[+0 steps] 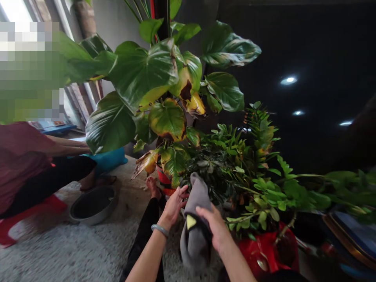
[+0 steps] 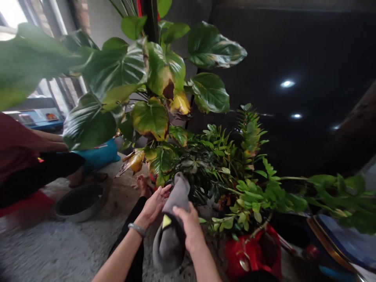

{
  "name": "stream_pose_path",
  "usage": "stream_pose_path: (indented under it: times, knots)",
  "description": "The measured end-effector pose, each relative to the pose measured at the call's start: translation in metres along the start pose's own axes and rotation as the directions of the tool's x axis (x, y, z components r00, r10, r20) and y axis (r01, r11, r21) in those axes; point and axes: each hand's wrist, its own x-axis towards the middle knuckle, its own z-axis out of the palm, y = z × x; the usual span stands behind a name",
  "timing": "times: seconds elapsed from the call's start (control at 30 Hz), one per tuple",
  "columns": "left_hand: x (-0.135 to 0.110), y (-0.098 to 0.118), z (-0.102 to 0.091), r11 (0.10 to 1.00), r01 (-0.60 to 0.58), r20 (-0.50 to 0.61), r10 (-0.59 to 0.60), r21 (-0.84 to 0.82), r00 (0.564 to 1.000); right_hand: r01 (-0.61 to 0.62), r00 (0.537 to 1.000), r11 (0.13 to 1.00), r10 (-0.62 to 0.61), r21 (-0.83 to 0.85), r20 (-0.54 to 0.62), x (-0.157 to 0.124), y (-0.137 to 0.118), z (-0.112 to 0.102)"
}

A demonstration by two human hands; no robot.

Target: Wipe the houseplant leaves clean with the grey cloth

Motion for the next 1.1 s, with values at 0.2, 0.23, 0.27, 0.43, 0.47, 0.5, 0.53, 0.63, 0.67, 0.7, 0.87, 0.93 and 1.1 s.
stream_pose_path:
  times: [0.2, 0.23, 0.27, 0.43, 0.47, 0.5, 0.53, 0.63, 0.67, 0.7, 0.87, 0.93, 1.1]
  knots:
    - [-0.002, -0.007, 0.004, 0.999, -0.019, -0.081, 0.022, 0.038, 0.996, 0.195, 0.981, 0.981, -0.195, -0.014, -0.019, -0.045, -0.035, -0.020]
    - [-0.002, -0.007, 0.006, 0.999, -0.026, -0.077, 0.028, 0.032, 0.997, 0.292, 0.955, 0.956, -0.292, -0.004, -0.059, -0.042, -0.051, -0.023]
    - [-0.002, -0.008, 0.008, 0.999, -0.023, -0.074, 0.025, 0.027, 0.997, 0.385, 0.918, 0.923, -0.382, 0.013, -0.108, -0.036, -0.064, -0.025]
    - [-0.005, -0.004, 0.013, 0.999, -0.014, -0.051, 0.016, 0.047, 0.999, 0.362, 0.912, 0.919, -0.315, 0.154, -0.262, 0.002, -0.054, -0.023]
    - [-0.005, -0.003, 0.012, 0.998, -0.016, -0.043, 0.019, 0.056, 0.999, 0.246, 0.950, 0.958, -0.208, 0.149, -0.231, 0.001, -0.038, -0.021]
    - [-0.005, -0.003, 0.010, 0.998, -0.017, -0.034, 0.020, 0.064, 0.999, 0.143, 0.973, 0.984, -0.120, 0.108, -0.195, -0.004, -0.021, -0.021]
    - [-0.004, -0.003, 0.008, 0.997, -0.016, -0.026, 0.018, 0.071, 0.999, 0.066, 0.988, 0.996, -0.057, 0.059, -0.145, -0.012, -0.005, -0.022]
    - [-0.001, -0.004, 0.003, 0.997, -0.007, -0.024, 0.009, 0.072, 1.000, 0.000, 0.991, 1.000, -0.002, -0.013, -0.135, -0.041, 0.013, -0.034]
    - [0.000, -0.006, 0.003, 0.997, -0.006, -0.025, 0.008, 0.071, 1.000, 0.045, 0.984, 0.999, -0.049, -0.025, -0.172, -0.047, 0.006, -0.039]
    - [0.001, -0.007, 0.003, 0.997, -0.007, -0.023, 0.009, 0.072, 1.000, 0.122, 0.968, 0.992, -0.129, -0.044, -0.216, -0.049, -0.006, -0.045]
    - [-0.001, -0.013, 0.012, 0.995, -0.012, -0.023, 0.014, 0.104, 1.000, 0.565, 0.717, 0.815, -0.563, -0.130, -0.411, -0.006, -0.070, -0.059]
    - [-0.003, -0.012, 0.013, 0.993, -0.014, -0.035, 0.019, 0.120, 0.999, 0.492, 0.791, 0.871, -0.451, -0.008, -0.413, 0.011, -0.064, -0.055]
    - [0.003, -0.009, 0.001, 0.989, -0.039, -0.049, 0.046, 0.144, 0.998, -0.019, 0.987, 0.998, 0.028, 0.059, -0.156, -0.015, 0.006, -0.042]
